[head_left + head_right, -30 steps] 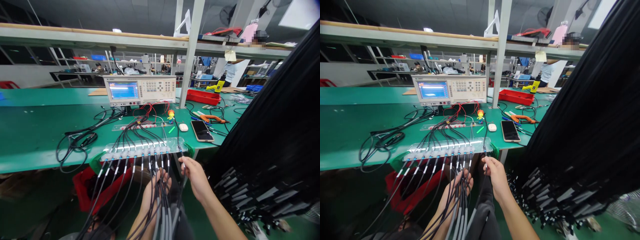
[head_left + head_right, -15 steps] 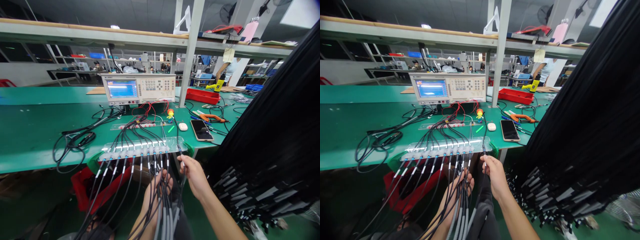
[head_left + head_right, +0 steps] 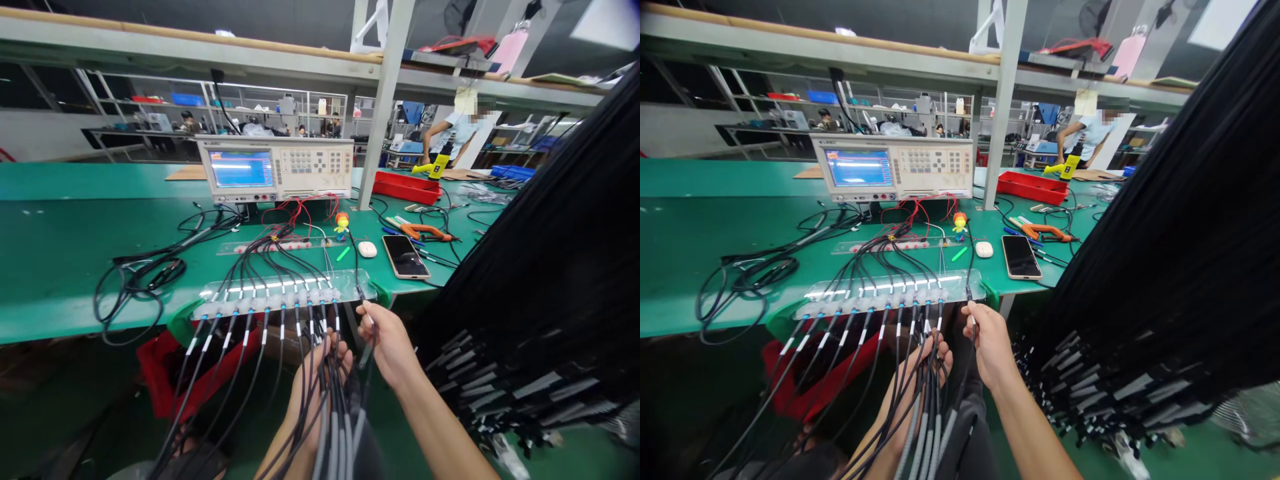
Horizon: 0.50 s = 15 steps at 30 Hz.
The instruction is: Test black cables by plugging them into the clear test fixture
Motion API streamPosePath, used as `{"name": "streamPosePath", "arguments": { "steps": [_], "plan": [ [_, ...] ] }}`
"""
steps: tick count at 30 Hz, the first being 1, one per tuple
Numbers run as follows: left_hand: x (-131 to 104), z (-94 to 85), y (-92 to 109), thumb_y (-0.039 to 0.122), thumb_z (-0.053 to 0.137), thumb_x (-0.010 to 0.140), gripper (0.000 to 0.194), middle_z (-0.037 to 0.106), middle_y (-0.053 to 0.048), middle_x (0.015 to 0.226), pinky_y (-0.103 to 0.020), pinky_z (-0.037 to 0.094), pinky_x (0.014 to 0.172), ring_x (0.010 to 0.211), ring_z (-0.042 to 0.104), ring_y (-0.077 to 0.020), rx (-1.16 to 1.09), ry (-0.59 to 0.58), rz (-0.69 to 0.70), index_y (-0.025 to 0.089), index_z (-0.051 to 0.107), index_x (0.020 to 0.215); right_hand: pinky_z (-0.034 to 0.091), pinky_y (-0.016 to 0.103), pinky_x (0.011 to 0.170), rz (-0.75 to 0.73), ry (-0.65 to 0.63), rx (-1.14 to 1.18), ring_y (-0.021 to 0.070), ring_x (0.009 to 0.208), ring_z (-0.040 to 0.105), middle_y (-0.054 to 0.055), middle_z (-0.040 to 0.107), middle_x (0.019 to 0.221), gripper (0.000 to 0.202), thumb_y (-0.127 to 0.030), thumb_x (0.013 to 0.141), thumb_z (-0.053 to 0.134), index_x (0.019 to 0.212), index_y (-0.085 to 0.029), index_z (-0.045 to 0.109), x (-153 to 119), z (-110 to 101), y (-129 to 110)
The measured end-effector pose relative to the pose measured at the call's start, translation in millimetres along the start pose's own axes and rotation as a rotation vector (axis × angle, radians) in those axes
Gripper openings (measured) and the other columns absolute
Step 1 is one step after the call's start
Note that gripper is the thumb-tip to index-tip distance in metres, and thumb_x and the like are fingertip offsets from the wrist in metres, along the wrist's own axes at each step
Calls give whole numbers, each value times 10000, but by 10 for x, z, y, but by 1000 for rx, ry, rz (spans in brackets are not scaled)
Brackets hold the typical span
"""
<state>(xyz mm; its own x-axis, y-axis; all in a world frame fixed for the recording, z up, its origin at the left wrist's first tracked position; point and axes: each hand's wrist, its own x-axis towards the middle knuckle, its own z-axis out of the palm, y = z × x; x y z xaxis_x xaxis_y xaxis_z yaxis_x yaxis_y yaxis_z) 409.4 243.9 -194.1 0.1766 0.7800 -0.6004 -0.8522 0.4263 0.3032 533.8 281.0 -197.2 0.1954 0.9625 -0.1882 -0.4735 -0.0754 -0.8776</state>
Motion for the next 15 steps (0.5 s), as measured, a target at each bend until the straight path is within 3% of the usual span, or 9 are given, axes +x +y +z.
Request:
{"name": "streamPosePath", "arguments": {
  "steps": [6, 15],
  "plan": [
    [-10, 28, -19, 136, 526, 852, 136, 670, -2, 641, -192, 597, 537, 525, 675, -113, 0, 28, 3, 120, 647, 913, 402, 195, 548, 58, -53, -15, 70, 524, 406, -50, 435, 549, 328, -474, 702, 733, 747, -150, 704, 4, -45, -4],
    [24, 1, -20, 159, 590, 821, 86, 618, 20, 603, -201, 597, 521, 464, 608, -79, 35, 25, 29, 98, 648, 840, 424, 205, 539, 95, -15, -82, 89, 540, 463, -24, 514, 594, 430, -545, 651, 745, 804, -144, 723, 59, -59, -58]
  ]
}}
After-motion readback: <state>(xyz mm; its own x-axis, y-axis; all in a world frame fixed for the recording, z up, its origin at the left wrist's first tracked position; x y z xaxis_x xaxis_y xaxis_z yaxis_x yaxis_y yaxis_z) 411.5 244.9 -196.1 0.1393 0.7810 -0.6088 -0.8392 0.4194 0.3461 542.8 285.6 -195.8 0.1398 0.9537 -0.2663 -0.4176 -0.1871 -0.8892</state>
